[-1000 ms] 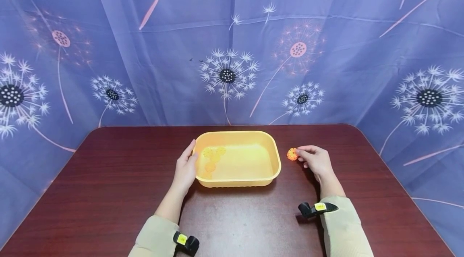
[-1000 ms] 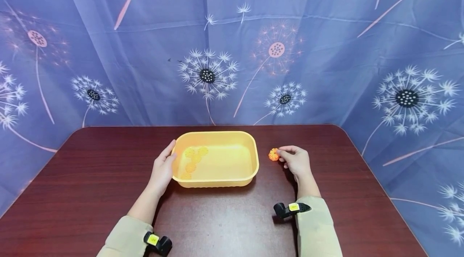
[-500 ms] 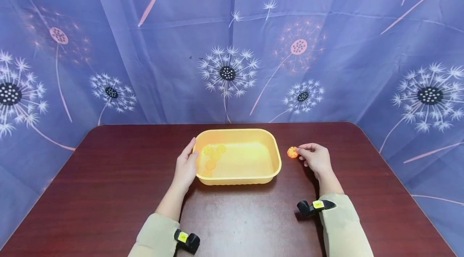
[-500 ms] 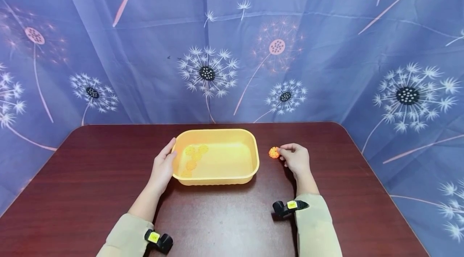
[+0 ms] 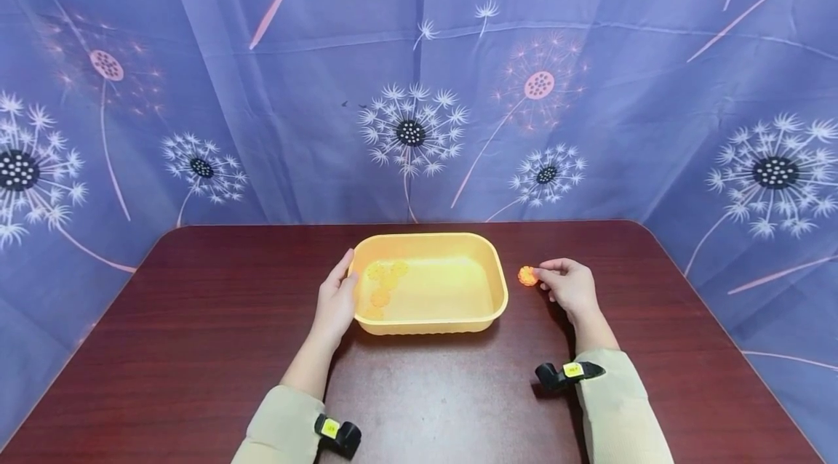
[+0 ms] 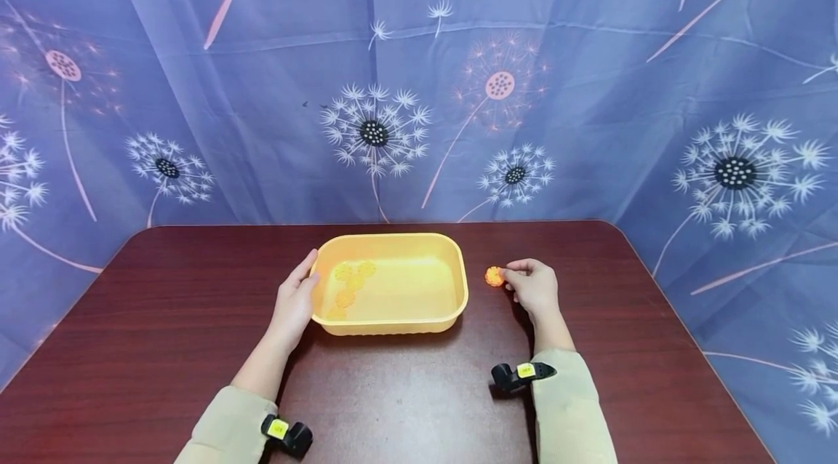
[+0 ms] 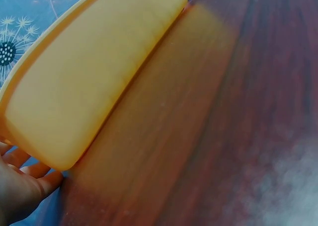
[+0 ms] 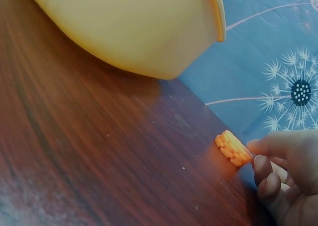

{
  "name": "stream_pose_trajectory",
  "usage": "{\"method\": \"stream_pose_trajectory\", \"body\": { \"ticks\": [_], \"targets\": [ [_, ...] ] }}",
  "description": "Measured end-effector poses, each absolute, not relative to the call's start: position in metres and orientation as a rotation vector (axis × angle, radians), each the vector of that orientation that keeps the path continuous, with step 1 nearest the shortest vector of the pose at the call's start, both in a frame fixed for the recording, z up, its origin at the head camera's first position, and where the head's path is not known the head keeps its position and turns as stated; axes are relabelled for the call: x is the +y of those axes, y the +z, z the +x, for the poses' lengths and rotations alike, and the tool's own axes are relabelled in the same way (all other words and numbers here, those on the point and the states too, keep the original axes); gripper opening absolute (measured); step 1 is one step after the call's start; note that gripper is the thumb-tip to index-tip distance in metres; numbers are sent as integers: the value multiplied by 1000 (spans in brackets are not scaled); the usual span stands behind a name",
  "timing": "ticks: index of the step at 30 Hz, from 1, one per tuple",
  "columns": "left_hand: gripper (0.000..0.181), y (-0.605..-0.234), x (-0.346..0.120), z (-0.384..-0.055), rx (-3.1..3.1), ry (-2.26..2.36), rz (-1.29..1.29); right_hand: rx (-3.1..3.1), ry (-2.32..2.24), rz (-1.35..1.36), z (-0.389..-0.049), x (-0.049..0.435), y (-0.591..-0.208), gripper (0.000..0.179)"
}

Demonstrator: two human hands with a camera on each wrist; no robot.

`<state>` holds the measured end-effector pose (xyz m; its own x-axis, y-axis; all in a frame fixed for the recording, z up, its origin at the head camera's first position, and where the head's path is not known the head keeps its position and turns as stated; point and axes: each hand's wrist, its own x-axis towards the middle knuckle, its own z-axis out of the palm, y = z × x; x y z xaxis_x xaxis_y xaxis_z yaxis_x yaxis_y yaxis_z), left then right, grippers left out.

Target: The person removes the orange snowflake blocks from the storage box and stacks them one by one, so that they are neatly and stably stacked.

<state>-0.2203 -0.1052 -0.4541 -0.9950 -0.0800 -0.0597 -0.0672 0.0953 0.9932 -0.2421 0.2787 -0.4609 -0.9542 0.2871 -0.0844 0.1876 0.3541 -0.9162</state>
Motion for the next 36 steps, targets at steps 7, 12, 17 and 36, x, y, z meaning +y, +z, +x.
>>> {"method": "stream_pose_trajectory", "body": {
  "ticks": [7, 12, 17, 36],
  "targets": [
    [49, -454, -106, -219, -2325, -2095, 159, -2504, 1676, -506, -240, 276, -456, 35],
    [48, -454, -109, -217, -2310, -2099, 168, -2470, 1710, -496, -241, 268, -448, 35],
    [48, -456, -107, -216, -2297, -2097, 149, -2390, 1832, -391, -240, 259, -438, 32],
    [48, -456, -103, -219, -2278, -2074, 139, -2542, 1711, 54, -246, 228, -397, 33]
  ]
}}
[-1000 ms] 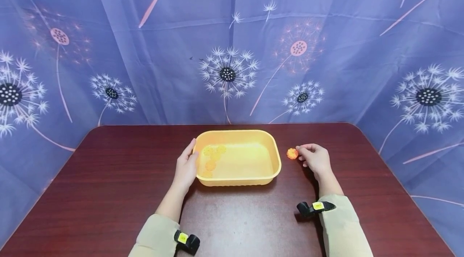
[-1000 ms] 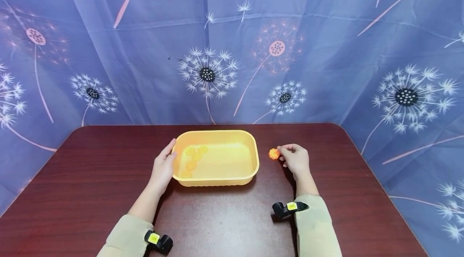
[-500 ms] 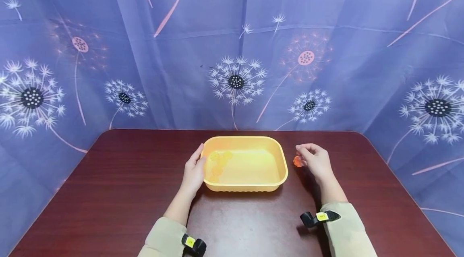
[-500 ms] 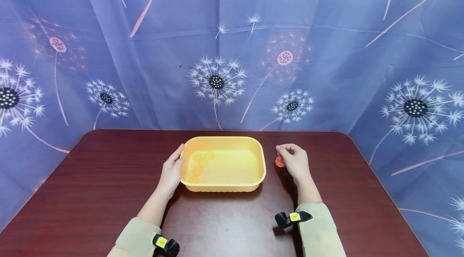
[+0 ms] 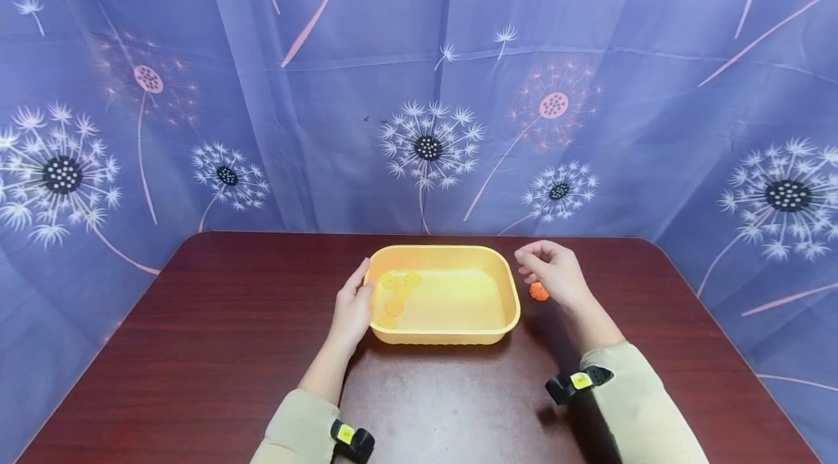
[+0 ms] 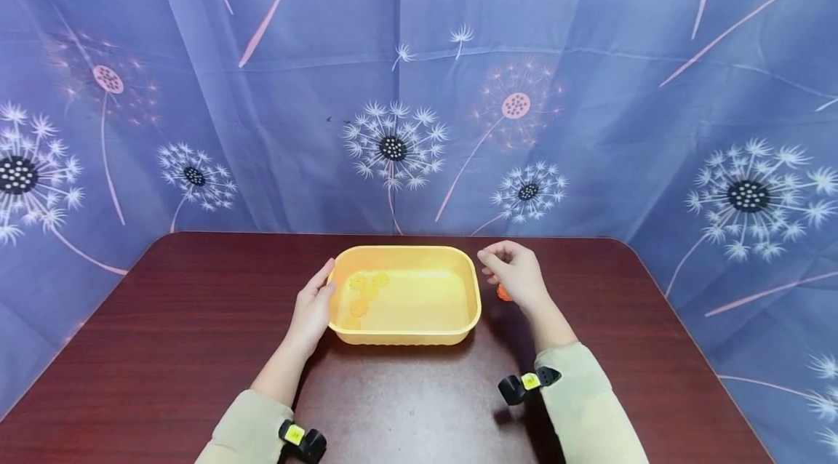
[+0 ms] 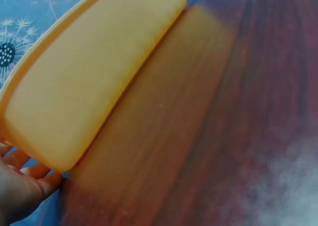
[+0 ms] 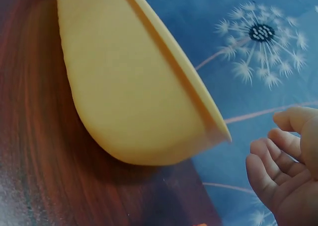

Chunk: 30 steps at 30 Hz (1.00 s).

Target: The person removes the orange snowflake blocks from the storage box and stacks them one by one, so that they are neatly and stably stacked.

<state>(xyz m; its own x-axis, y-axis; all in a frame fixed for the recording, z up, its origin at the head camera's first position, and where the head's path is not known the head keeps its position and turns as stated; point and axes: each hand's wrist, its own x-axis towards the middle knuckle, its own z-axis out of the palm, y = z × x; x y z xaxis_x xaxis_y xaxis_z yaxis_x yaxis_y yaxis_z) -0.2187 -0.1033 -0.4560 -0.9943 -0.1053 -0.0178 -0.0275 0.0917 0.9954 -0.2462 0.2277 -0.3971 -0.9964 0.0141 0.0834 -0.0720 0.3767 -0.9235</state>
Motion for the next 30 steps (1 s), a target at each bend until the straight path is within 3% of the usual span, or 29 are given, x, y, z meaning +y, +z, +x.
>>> {"method": "stream_pose_trajectory", "body": {
  "ticks": [10, 30],
  "targets": [
    [48, -455, -105, -222, -2277, -2065, 129, -2609, 1653, 221, -250, 202, -387, 25],
    [48, -457, -104, -219, -2280, -2032, 114, -2682, 1631, 479, -248, 155, -404, 21]
  ]
}}
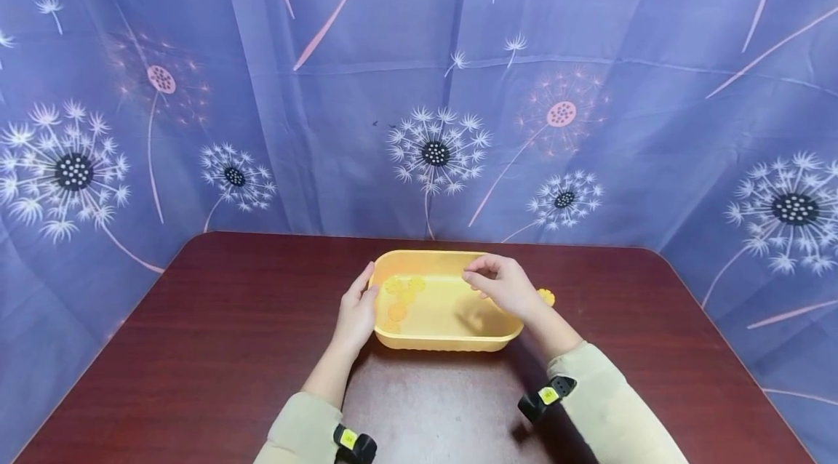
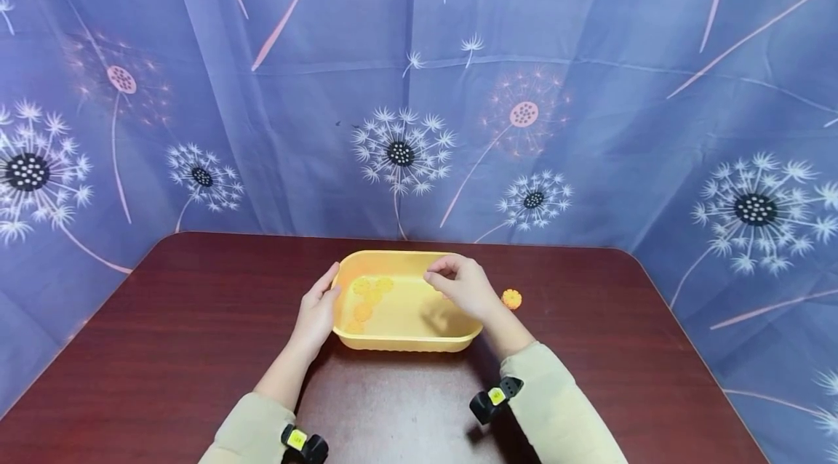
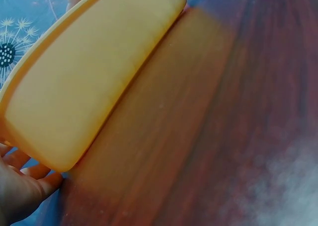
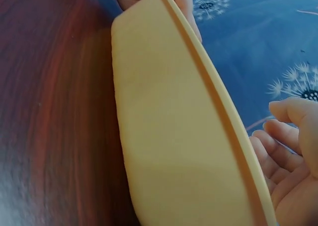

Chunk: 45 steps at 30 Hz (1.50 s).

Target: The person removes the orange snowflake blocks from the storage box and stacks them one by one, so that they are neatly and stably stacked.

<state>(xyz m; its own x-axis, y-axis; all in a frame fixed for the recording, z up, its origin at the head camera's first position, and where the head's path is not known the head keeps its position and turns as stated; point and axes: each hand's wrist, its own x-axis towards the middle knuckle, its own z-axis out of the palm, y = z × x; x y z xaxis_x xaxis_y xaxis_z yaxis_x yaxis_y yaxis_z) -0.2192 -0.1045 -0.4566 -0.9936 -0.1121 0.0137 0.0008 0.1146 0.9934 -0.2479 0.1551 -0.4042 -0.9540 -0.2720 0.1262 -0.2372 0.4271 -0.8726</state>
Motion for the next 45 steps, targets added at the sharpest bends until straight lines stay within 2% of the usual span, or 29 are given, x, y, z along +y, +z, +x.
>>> {"method": "stream_pose_trajectory", "body": {
  "ticks": [7, 15, 23, 34, 45],
  "targets": [
    [49, -456, -103, -218, -2272, -2032, 111, 2637, -1558, -580, -245, 138, -408, 18],
    [49, -460, -107, -211, -2317, -2027, 170, 2593, -1457, -639, -238, 114, -413, 26],
    [48, -460, -107, -209, -2288, -2035, 127, 2555, -1385, -759, -239, 96, -421, 28],
    [48, -456, -105, -215, -2292, -2025, 132, 2594, -1220, -845, -241, 80, -406, 25],
    [47, -457, -103, -216, -2276, -2024, 125, 2592, -1137, -881, -240, 65, -412, 19]
  ]
}}
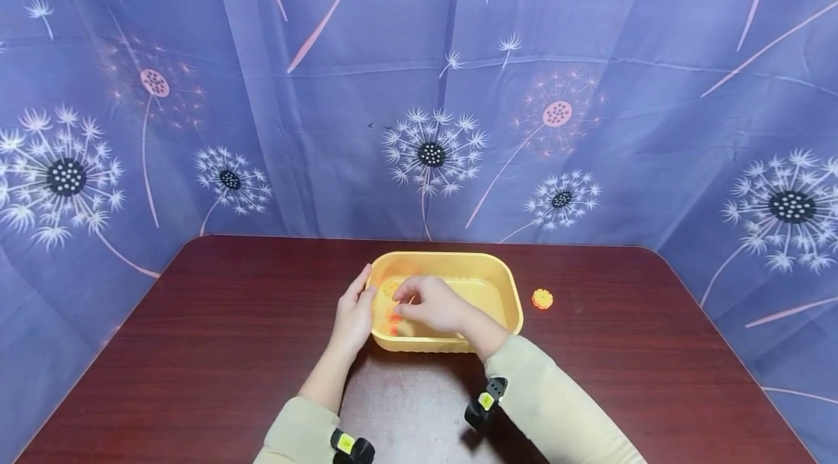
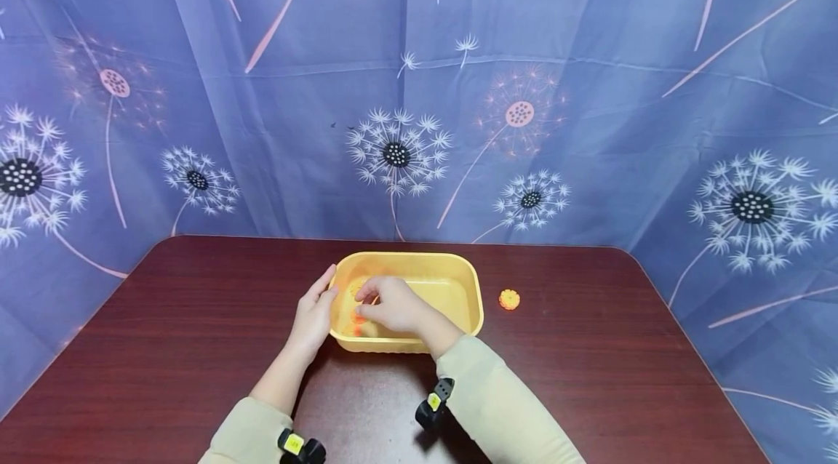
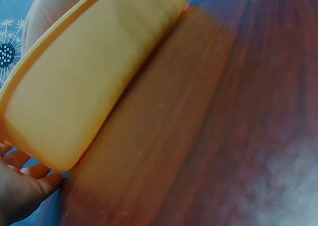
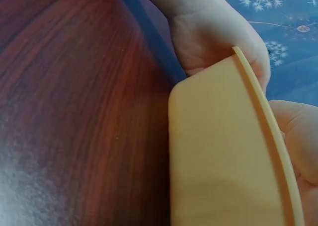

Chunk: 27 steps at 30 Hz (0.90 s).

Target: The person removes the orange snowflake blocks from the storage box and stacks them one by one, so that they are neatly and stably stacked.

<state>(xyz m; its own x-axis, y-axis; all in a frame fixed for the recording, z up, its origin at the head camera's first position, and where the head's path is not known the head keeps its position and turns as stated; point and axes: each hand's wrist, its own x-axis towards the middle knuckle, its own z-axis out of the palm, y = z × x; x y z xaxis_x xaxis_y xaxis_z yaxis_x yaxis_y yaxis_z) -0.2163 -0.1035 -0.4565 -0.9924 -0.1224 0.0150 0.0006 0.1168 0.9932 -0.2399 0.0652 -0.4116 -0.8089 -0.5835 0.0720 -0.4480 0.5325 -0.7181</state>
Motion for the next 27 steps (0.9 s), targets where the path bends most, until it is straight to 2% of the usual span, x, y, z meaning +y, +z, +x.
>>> {"method": "stream_pose_trajectory", "body": {
  "ticks": [8, 16, 27],
  "targets": [
    [47, -460, -106, -215, -2287, -2032, 161, 2582, -1132, -831, -241, 60, -427, 16],
    [46, -455, -97, -224, -2256, -2055, 93, 2529, -1179, -867, -246, 69, -428, 13],
    [47, -457, -105, -220, -2266, -2040, 155, 2435, -1035, -952, -246, 61, -432, 20]
  ]
}}
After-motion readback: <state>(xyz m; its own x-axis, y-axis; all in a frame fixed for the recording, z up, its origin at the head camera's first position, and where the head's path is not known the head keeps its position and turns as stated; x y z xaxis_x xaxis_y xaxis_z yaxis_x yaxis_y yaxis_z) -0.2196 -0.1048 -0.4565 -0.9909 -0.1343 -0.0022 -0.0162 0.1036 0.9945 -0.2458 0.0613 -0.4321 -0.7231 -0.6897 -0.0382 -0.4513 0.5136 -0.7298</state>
